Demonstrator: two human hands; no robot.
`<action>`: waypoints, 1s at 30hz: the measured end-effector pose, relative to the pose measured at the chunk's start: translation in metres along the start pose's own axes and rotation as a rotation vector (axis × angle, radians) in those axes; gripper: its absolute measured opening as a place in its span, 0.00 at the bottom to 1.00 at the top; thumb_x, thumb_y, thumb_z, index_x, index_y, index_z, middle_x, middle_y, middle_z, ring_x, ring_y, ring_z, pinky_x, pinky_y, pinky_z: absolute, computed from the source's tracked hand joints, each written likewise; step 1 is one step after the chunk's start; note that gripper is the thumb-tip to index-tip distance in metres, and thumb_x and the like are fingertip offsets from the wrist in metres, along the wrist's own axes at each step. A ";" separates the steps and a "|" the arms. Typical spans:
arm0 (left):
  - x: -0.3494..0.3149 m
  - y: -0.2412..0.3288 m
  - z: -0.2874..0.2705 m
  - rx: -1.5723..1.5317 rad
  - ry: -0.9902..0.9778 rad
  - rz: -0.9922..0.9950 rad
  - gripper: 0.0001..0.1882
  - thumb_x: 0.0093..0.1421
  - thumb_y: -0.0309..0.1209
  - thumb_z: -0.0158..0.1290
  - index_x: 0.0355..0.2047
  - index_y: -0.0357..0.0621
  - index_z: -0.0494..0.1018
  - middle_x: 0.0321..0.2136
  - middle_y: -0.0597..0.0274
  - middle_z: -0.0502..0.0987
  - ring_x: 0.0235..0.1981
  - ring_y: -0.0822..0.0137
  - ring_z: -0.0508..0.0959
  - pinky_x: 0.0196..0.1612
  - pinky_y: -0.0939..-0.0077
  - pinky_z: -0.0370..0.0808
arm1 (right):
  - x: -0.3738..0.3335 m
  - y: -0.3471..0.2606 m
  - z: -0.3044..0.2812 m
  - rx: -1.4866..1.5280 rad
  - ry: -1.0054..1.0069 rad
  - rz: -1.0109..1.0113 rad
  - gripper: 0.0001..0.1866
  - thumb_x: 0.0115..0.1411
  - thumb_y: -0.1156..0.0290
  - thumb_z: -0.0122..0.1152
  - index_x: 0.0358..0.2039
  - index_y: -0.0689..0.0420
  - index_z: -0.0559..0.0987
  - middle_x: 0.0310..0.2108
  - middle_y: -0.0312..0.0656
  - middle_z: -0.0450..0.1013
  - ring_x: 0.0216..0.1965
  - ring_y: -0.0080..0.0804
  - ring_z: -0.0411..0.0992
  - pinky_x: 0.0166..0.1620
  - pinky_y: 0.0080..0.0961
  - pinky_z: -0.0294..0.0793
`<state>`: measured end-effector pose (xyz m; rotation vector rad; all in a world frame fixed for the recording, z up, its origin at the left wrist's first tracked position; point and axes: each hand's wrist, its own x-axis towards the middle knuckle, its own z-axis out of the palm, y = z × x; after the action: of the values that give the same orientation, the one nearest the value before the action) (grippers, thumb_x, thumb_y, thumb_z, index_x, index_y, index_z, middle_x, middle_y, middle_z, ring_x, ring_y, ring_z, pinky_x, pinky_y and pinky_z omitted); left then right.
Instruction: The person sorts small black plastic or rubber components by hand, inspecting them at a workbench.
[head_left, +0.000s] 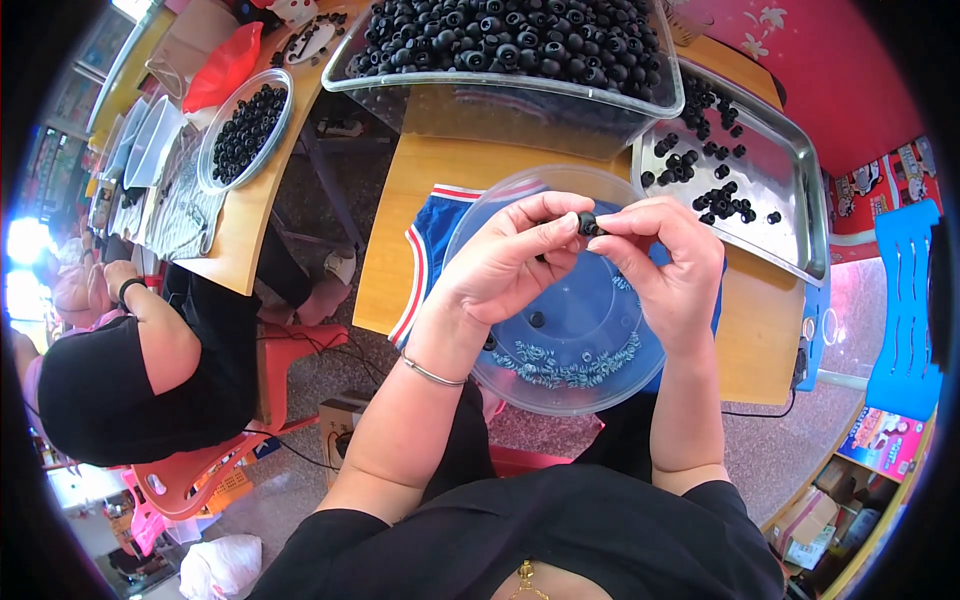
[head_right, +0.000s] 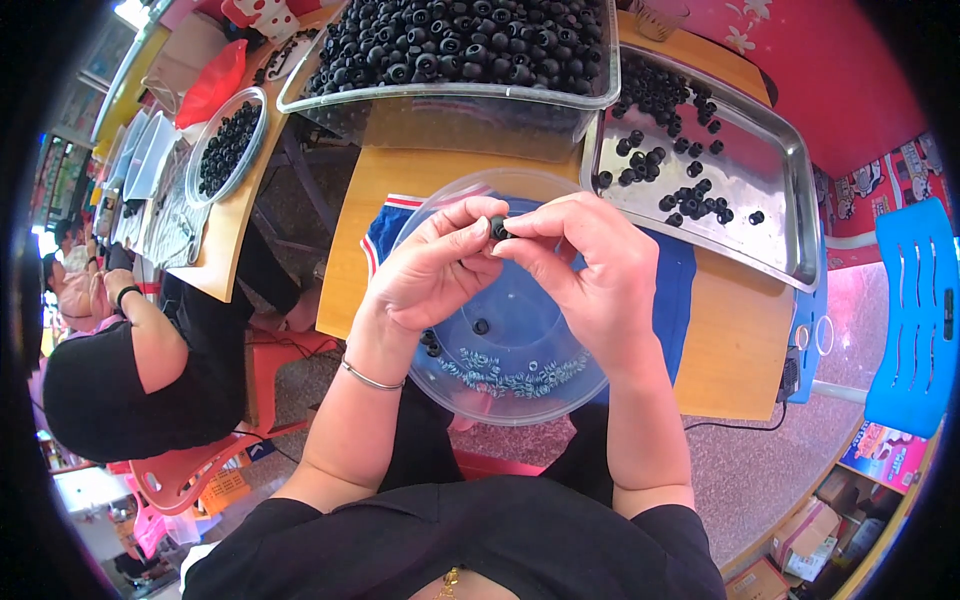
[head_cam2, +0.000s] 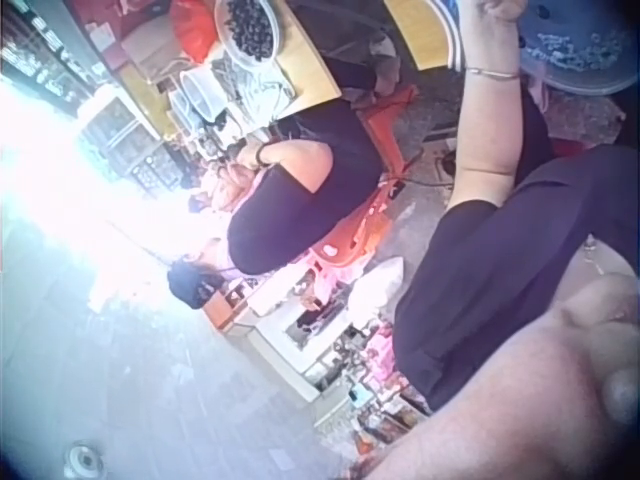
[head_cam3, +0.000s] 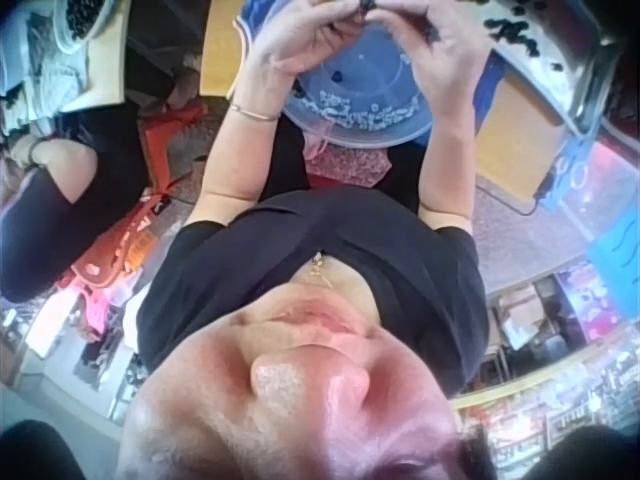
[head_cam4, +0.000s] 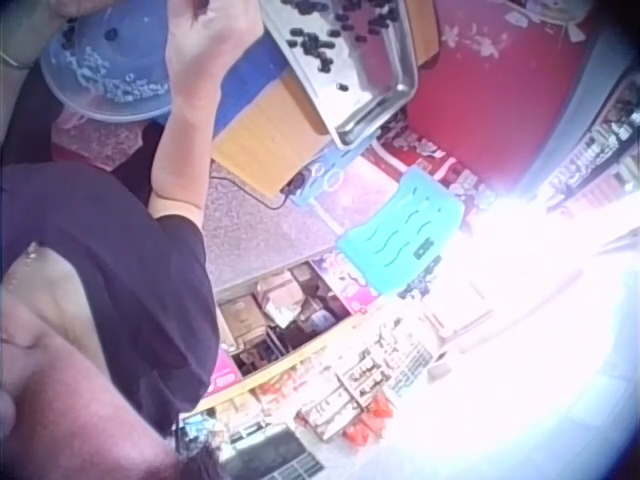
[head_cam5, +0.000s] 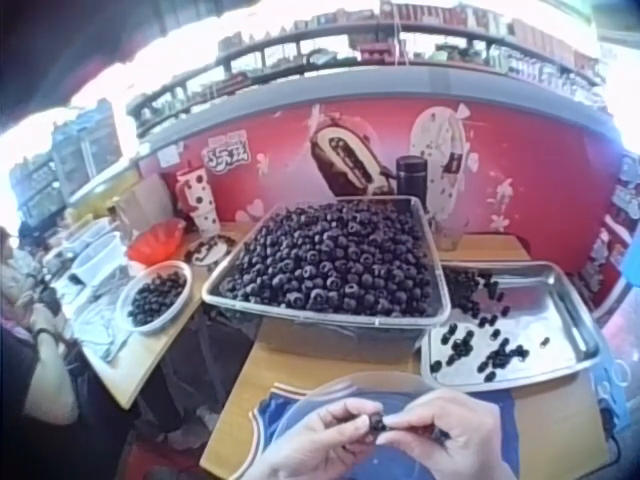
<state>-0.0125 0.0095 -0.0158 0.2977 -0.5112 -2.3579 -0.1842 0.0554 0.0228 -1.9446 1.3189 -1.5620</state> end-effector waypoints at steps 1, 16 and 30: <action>0.000 0.000 0.000 0.000 0.000 0.000 0.12 0.60 0.25 0.55 0.45 0.39 0.73 0.33 0.65 0.76 0.32 0.78 0.73 0.34 0.88 0.72 | 0.000 0.000 0.000 -0.011 0.000 0.001 0.09 0.45 0.78 0.71 0.28 0.60 0.80 0.25 0.38 0.74 0.24 0.22 0.71 0.26 0.17 0.70; -0.001 0.004 0.000 0.184 0.037 0.006 0.14 0.60 0.27 0.56 0.46 0.39 0.71 0.33 0.68 0.75 0.32 0.79 0.73 0.37 0.87 0.72 | 0.004 -0.007 -0.005 0.127 -0.255 0.291 0.14 0.48 0.73 0.69 0.37 0.57 0.79 0.24 0.36 0.71 0.22 0.23 0.67 0.26 0.20 0.66; -0.003 0.007 -0.003 0.370 0.039 -0.030 0.21 0.58 0.27 0.58 0.49 0.37 0.64 0.31 0.70 0.74 0.33 0.79 0.74 0.37 0.86 0.73 | -0.004 0.003 0.002 0.034 -0.241 0.094 0.11 0.47 0.71 0.70 0.31 0.59 0.78 0.21 0.38 0.68 0.21 0.27 0.68 0.25 0.22 0.66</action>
<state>-0.0052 0.0056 -0.0155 0.5210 -0.9301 -2.2709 -0.1836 0.0564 0.0173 -1.9488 1.2545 -1.2529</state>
